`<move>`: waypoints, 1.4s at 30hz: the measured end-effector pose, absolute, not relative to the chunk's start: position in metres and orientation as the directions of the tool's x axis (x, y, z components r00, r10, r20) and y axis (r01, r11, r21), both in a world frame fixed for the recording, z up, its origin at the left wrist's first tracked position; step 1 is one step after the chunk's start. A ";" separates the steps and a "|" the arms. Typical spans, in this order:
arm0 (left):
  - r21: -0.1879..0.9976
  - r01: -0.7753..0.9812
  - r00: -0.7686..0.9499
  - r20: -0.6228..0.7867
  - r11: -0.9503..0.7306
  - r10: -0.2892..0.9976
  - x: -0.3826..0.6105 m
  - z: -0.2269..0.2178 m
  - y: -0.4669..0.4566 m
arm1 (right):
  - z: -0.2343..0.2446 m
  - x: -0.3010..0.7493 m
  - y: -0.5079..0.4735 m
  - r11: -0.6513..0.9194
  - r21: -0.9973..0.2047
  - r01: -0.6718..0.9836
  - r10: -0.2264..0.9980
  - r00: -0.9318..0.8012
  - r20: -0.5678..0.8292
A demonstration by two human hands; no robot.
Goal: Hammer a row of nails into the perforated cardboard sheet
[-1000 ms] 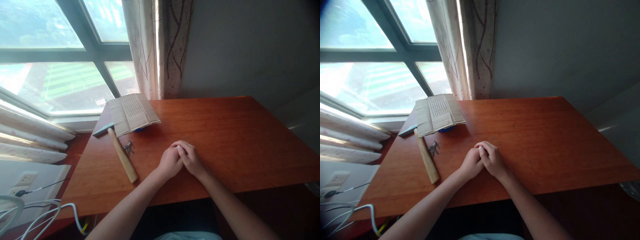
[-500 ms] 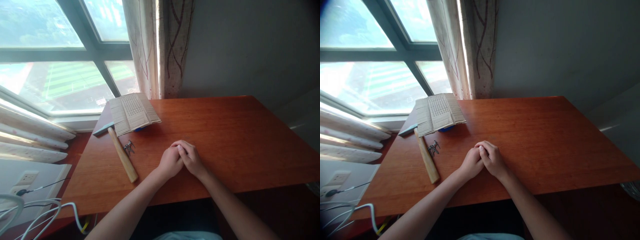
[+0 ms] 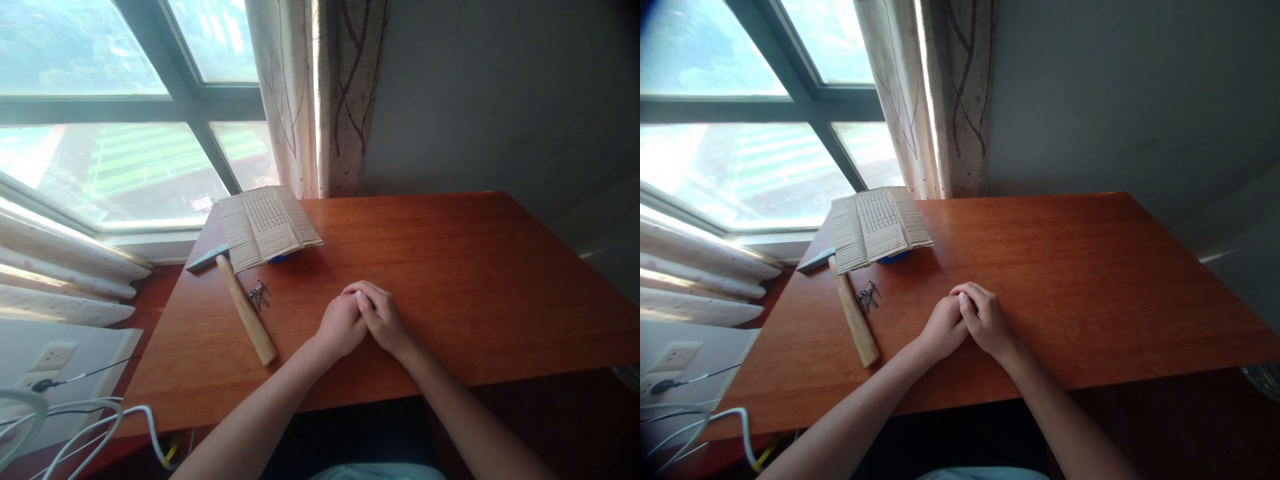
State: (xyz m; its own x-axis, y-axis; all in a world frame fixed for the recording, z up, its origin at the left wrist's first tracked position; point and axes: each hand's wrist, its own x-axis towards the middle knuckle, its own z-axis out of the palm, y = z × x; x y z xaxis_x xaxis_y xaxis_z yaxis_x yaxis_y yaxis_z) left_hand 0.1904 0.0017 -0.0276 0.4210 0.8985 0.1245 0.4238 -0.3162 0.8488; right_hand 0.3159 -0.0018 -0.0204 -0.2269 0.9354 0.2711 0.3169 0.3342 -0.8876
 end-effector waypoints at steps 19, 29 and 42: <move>0.869 0.405 0.440 0.089 -0.286 0.894 0.188 -0.027 0.002 | -0.020 0.317 -0.002 0.364 -0.870 0.332 0.926 -0.231 0.299; 0.866 0.414 0.434 0.082 -0.280 0.897 0.189 -0.028 0.002 | -0.021 0.318 0.000 0.387 -0.866 0.317 0.916 -0.239 0.322; 0.863 0.380 0.459 0.136 -0.333 0.878 0.188 -0.029 0.003 | -0.022 0.318 0.000 0.390 -0.860 0.328 0.916 -0.237 0.324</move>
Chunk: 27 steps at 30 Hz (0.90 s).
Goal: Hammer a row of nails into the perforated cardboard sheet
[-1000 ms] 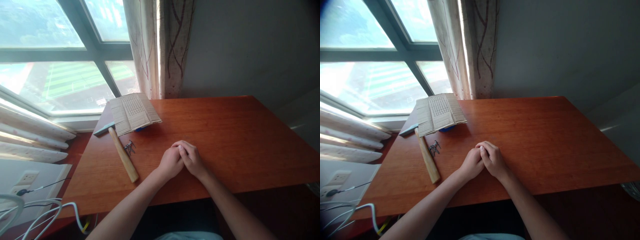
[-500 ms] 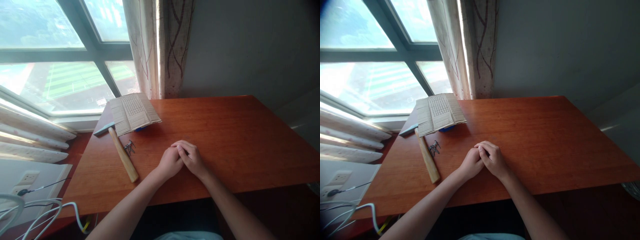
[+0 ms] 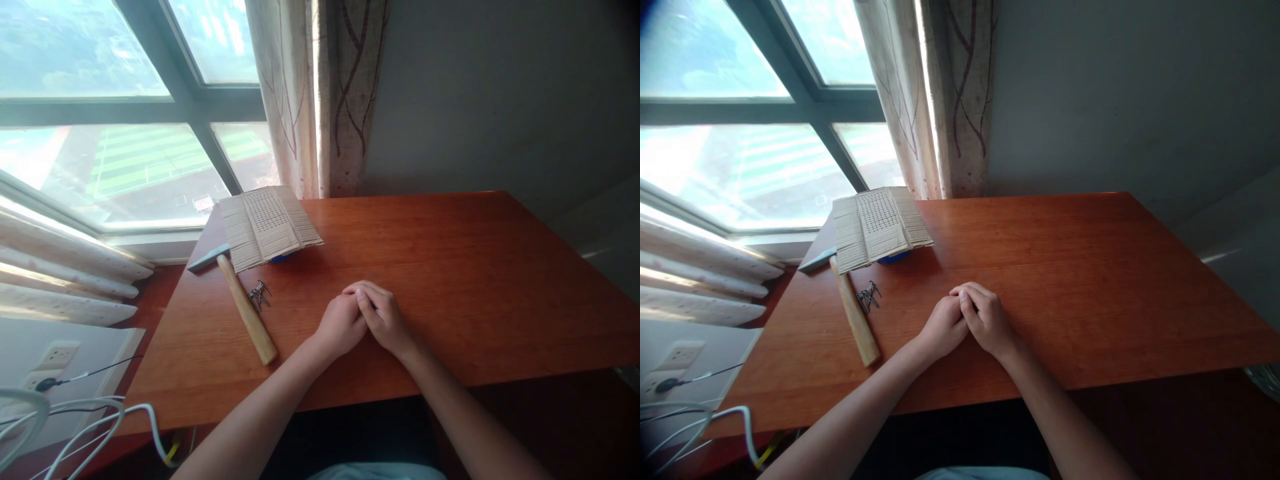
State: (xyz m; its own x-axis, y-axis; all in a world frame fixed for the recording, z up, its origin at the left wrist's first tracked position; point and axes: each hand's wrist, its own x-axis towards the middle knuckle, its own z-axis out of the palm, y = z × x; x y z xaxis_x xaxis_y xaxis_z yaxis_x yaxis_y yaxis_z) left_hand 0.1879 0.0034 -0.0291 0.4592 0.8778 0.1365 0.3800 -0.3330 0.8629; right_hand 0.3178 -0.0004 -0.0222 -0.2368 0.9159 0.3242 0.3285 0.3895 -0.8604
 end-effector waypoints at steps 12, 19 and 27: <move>0.837 0.422 0.471 0.126 -0.349 0.873 0.185 -0.021 -0.001 | -0.026 0.322 0.003 0.373 -0.826 0.422 0.928 -0.188 0.323; 0.729 0.530 0.497 0.146 -0.433 0.855 0.162 0.017 -0.041 | -0.040 0.335 0.012 0.215 -0.831 0.513 0.960 0.046 0.277; 0.481 0.772 0.151 0.495 -0.415 0.856 0.075 0.085 0.013 | -0.040 0.331 0.012 0.267 -0.791 0.550 0.952 -0.023 0.305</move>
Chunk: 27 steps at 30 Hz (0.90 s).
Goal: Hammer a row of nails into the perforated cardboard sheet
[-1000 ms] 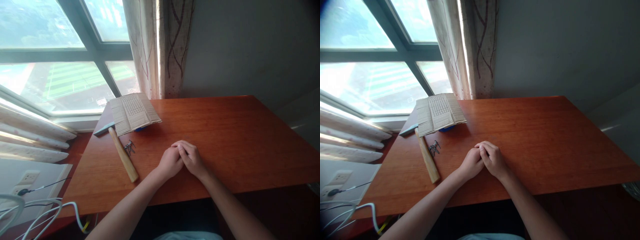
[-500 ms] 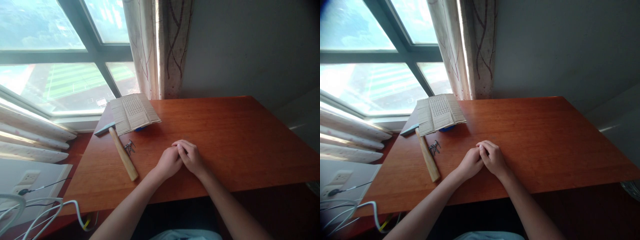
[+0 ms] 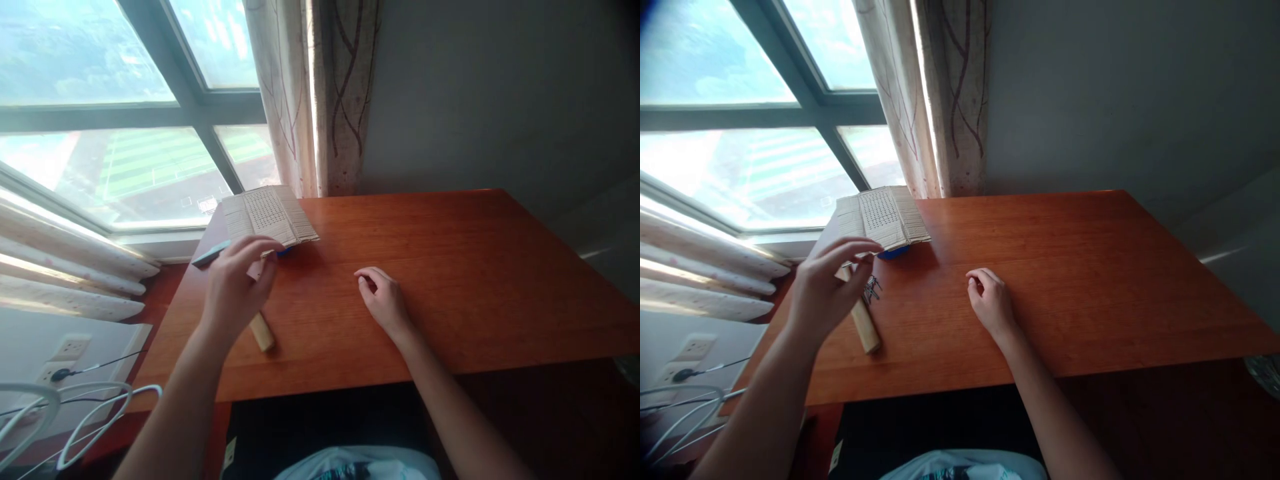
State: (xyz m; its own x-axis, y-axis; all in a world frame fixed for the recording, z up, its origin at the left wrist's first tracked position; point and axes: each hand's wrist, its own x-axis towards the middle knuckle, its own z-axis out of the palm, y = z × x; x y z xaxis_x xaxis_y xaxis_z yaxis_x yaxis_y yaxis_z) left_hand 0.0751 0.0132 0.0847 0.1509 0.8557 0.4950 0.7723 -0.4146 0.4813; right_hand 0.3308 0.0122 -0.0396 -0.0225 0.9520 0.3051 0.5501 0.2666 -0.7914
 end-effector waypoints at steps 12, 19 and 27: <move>0.133 0.960 0.186 0.356 -0.247 0.916 0.024 0.052 0.100 | -0.043 0.330 0.014 0.296 -0.789 0.538 0.940 -0.017 0.341; 0.150 0.936 0.254 0.337 -0.318 0.907 0.037 0.042 0.096 | -0.042 0.331 0.014 0.301 -0.828 0.473 0.940 0.001 0.342; 0.144 0.896 0.364 0.305 -0.421 0.880 0.100 0.043 0.073 | -0.039 0.349 0.027 0.268 -0.901 0.342 0.937 0.126 0.327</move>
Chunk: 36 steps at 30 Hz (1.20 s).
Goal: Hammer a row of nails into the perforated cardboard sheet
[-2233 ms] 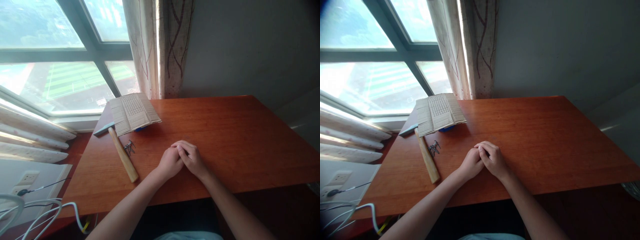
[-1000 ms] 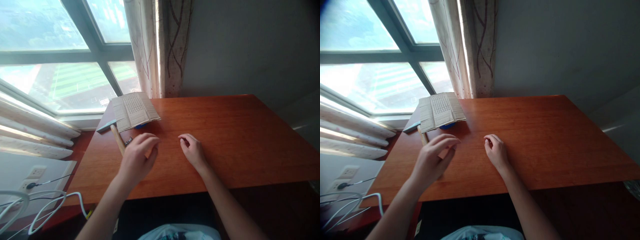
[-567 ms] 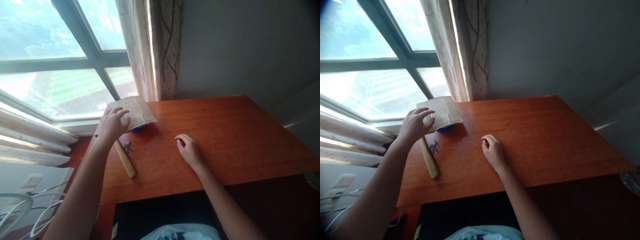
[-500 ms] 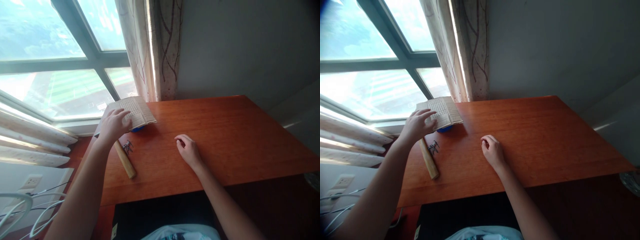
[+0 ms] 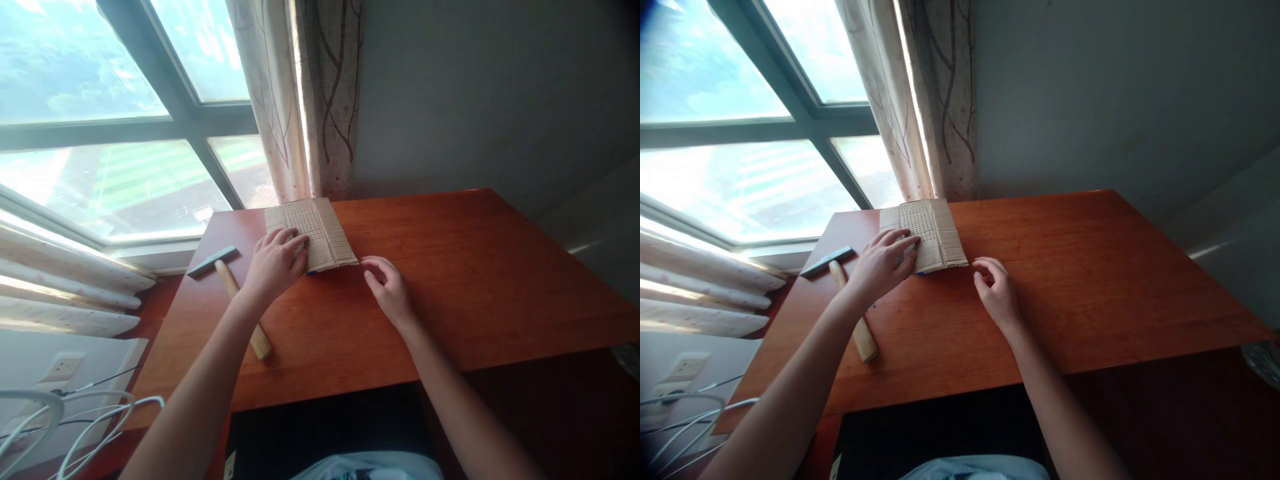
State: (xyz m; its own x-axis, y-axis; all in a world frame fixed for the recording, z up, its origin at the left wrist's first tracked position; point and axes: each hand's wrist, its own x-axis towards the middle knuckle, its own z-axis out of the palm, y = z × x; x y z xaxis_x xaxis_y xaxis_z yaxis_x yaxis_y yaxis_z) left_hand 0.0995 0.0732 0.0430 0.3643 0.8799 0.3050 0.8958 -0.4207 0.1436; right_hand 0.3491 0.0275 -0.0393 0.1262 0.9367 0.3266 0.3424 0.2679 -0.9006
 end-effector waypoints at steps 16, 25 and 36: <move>0.245 0.801 0.453 0.346 -0.546 0.821 0.164 0.041 0.063 | 0.009 0.378 0.093 0.472 -0.685 0.555 0.873 -0.184 0.452; 0.285 0.781 0.464 0.331 -0.556 0.821 0.158 0.041 0.068 | -0.003 0.373 0.096 0.456 -0.731 0.508 0.889 -0.222 0.401; 0.347 0.737 0.413 0.448 -0.580 0.793 0.140 0.045 0.059 | -0.023 0.373 0.088 0.389 -0.881 0.269 0.918 -0.035 0.395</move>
State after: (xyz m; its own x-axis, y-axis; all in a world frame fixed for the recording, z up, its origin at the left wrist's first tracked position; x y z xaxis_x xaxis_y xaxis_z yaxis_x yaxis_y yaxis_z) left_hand 0.1402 0.0586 0.0448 0.4130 0.7931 0.4477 0.7372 -0.5797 0.3470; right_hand 0.3728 0.0877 -0.0233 -0.0350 0.9180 0.3950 0.2691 0.3893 -0.8810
